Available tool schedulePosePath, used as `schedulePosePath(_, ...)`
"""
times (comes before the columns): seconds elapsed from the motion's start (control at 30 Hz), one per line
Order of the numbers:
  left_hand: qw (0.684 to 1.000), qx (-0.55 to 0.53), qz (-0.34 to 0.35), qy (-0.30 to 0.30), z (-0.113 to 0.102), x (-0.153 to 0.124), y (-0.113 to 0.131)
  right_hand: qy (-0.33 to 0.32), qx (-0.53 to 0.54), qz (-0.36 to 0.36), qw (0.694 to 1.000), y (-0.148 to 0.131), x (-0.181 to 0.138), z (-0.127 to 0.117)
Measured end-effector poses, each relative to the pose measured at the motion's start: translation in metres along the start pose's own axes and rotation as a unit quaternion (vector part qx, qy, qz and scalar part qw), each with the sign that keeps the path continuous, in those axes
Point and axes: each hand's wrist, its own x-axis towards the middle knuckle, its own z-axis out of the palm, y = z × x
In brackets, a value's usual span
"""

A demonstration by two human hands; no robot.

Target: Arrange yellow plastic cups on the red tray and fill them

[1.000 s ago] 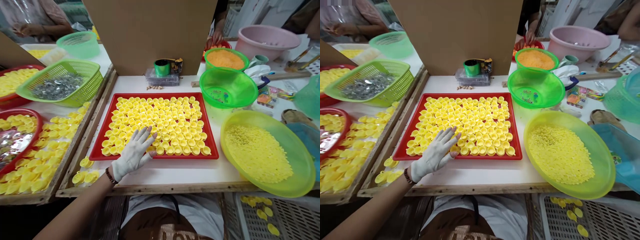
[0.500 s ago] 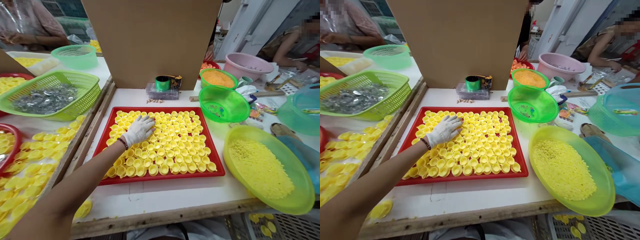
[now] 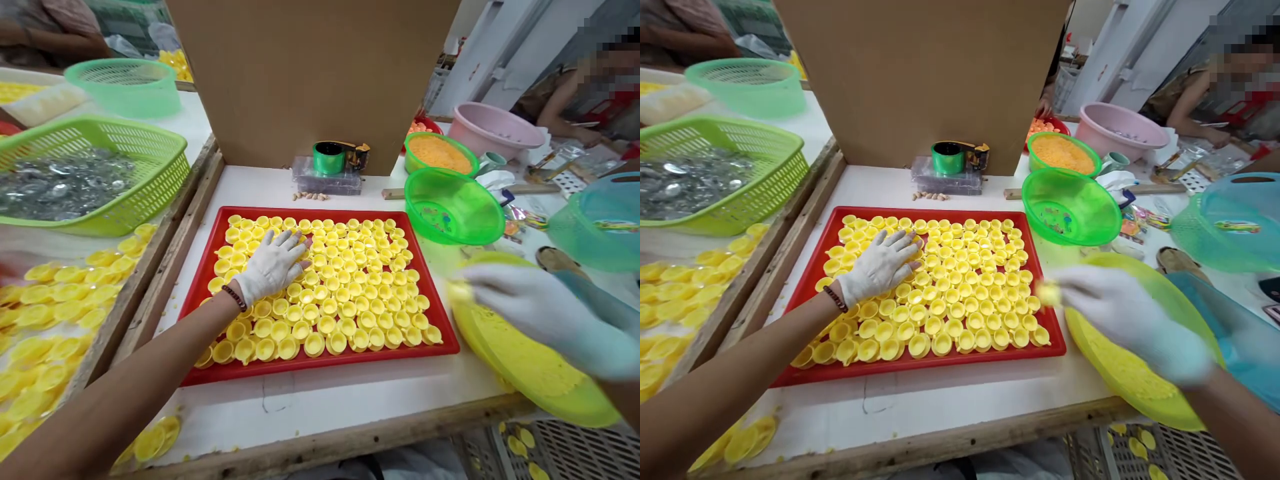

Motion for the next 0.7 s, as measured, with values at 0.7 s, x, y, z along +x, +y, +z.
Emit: schedulePosePath(0.7,1.000,-0.012,-0.005,0.013,0.006,-0.009,-0.006,-0.341,-0.238,-0.126,0.901,-0.123,0.202,0.205)
